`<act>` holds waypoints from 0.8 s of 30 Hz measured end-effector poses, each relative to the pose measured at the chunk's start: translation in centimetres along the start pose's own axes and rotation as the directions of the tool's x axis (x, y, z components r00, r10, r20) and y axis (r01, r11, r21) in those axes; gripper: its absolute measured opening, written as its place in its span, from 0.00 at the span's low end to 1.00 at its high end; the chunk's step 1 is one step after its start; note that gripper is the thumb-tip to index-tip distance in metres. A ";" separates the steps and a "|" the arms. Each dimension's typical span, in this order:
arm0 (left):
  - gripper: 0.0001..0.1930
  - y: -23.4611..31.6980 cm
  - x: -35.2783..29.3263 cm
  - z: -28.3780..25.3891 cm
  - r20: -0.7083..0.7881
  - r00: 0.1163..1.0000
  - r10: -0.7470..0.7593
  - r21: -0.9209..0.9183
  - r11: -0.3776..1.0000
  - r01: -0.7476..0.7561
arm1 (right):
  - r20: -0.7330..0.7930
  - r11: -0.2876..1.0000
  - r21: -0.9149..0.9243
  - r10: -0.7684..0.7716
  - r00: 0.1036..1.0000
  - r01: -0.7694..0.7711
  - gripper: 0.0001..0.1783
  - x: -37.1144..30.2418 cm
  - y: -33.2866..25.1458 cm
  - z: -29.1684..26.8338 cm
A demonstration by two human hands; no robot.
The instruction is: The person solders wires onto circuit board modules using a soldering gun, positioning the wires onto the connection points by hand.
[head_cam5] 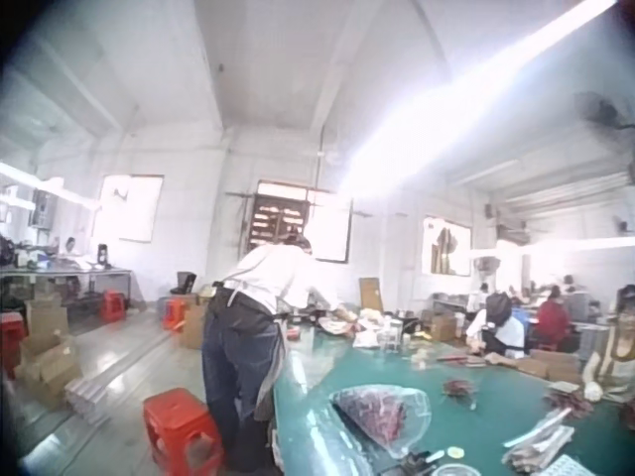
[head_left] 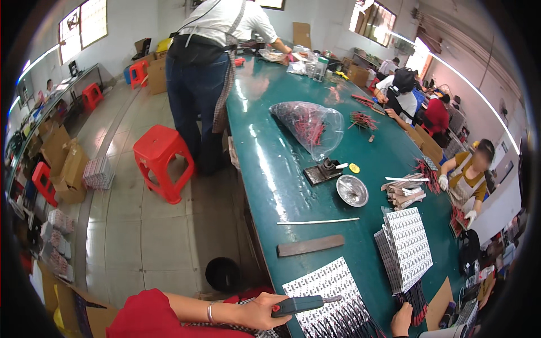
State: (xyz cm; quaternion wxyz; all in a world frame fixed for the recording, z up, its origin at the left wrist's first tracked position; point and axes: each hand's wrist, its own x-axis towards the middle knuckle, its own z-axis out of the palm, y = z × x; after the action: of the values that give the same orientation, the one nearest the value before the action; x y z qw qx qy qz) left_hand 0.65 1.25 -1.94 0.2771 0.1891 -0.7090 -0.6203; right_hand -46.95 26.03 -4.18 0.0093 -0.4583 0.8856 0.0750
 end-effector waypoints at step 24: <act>0.17 -1.2 -0.2 -3.5 -0.084 0.996 0.007 -0.013 1.000 -0.009 | 0.164 0.772 -0.609 -0.102 0.981 0.182 0.13 1.6 -7.5 -3.1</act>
State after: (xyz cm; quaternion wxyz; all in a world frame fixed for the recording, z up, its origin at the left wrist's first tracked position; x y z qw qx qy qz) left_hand 2.92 -1.53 -2.86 0.3105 0.2102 -0.6933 -0.6154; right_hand -41.60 20.06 -2.20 -0.0823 -0.4958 0.7722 0.3889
